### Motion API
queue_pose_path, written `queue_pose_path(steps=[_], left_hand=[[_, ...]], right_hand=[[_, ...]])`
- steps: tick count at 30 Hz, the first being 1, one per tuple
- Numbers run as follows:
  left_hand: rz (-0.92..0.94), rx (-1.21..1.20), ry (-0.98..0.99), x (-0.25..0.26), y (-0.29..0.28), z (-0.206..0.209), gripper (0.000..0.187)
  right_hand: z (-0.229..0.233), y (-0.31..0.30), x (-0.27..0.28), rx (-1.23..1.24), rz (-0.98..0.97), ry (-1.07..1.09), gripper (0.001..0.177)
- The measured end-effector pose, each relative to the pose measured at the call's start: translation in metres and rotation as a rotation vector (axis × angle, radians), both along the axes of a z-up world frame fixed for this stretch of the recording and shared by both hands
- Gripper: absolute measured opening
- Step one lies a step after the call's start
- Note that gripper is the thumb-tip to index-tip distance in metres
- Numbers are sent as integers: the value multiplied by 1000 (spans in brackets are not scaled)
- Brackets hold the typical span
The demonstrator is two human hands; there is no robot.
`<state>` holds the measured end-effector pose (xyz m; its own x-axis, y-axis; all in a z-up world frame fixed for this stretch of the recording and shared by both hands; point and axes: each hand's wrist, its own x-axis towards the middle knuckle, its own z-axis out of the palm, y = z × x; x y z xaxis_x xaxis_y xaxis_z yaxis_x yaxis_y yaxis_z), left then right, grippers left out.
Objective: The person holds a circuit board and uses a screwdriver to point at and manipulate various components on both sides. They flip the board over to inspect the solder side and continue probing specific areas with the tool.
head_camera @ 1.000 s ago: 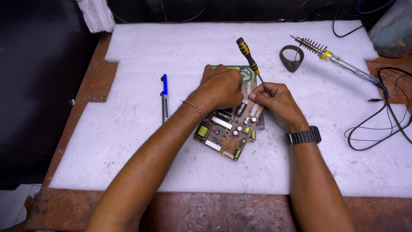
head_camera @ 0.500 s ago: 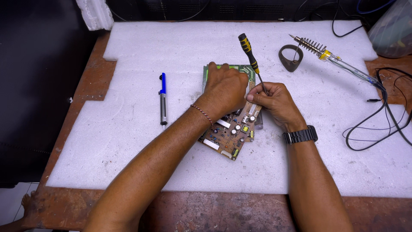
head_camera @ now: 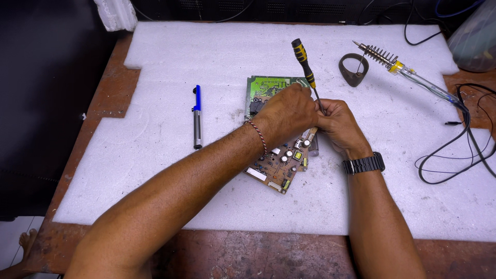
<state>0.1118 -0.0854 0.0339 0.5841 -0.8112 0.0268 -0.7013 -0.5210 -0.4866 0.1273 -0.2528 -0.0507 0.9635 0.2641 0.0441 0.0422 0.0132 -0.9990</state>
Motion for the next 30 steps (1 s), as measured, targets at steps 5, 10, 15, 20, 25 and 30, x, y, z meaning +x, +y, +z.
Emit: queue_pose_path(steps=[5, 10, 15, 20, 25, 30], left_hand=[[-29, -35, 0, 6, 4, -1, 8], [32, -171, 58, -11, 42, 31, 7], [132, -1069, 324, -31, 88, 27, 12], [201, -1109, 343, -53, 79, 1, 20], [213, -1065, 362, -55, 76, -21, 52], [226, -1088, 423, -55, 78, -24, 46]], right_hand=[[13, 6, -7, -4, 0, -12, 17], [59, 21, -33, -9, 3, -21, 13], [68, 23, -36, -48, -13, -66, 15], [58, 18, -27, -197, -27, -132, 12], [95, 37, -47, -408, -46, -155, 15], [82, 40, -41, -703, -117, -181, 30]])
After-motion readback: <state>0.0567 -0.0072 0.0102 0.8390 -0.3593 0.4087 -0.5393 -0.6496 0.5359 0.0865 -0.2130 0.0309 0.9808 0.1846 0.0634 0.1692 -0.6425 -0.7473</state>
